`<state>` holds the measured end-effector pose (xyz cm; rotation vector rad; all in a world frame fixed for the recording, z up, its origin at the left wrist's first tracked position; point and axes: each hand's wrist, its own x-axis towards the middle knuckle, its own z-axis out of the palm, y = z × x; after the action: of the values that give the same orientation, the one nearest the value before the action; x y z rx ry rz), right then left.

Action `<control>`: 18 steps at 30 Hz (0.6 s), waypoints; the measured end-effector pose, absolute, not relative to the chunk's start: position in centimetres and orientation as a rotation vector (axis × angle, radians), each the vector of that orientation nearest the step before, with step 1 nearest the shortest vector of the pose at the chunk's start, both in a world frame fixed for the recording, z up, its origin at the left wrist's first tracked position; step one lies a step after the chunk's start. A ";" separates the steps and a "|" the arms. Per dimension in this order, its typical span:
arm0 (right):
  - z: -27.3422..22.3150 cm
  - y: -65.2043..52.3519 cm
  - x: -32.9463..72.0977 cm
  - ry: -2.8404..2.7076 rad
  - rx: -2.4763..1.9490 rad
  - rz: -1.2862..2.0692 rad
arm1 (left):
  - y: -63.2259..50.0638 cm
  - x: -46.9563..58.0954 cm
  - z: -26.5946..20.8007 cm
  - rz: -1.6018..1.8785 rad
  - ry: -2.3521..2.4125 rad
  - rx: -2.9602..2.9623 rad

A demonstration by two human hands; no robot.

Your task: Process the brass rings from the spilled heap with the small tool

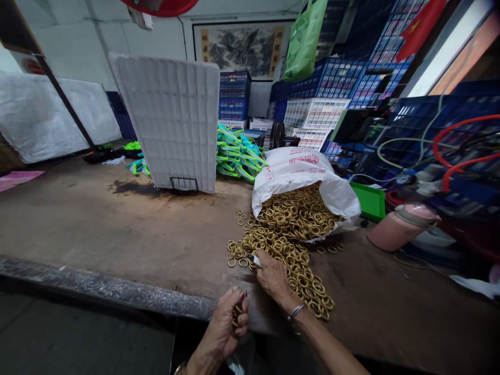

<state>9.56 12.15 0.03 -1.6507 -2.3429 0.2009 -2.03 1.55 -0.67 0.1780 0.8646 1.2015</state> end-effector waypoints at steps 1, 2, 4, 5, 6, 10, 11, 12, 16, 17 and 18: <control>0.0 12.2 9.9 -2.309 -1.651 0.242 | 1.7 -2.0 -0.6 1.216 0.894 0.227; 0.0 12.2 10.2 -2.269 -1.641 0.308 | 1.8 -2.0 -0.5 1.230 0.924 0.277; 0.1 12.0 10.9 -2.177 -1.555 0.542 | 2.1 -2.0 -0.5 1.260 0.999 0.370; 0.2 11.8 11.2 -2.117 -1.478 0.706 | 2.3 -2.0 -0.4 1.271 1.043 0.415; 0.3 11.5 11.5 -2.042 -1.393 0.886 | 2.4 -1.9 -0.4 1.278 1.090 0.459; 1.2 9.4 12.4 -1.665 -1.170 1.613 | 2.8 -1.6 -0.1 1.259 1.213 0.594; 1.5 8.8 12.6 -1.571 -1.132 1.758 | 2.9 -1.6 -0.1 1.246 1.206 0.614; 1.6 8.3 12.7 -1.484 -1.088 1.881 | 2.8 -1.5 0.0 1.233 1.184 0.633; 1.6 7.0 13.1 -1.254 -0.903 2.156 | 2.5 -1.2 -0.2 1.198 1.055 0.648; 1.5 6.8 13.2 -1.226 -0.868 2.193 | 2.4 -1.1 -0.2 1.197 1.033 0.637; 1.3 6.6 13.2 -1.205 -0.839 2.217 | 2.3 -1.0 -0.3 1.198 1.019 0.624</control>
<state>13.20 6.64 1.32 -0.8392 -1.2052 2.2171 -1.01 2.28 -0.27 0.6244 1.0186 1.1981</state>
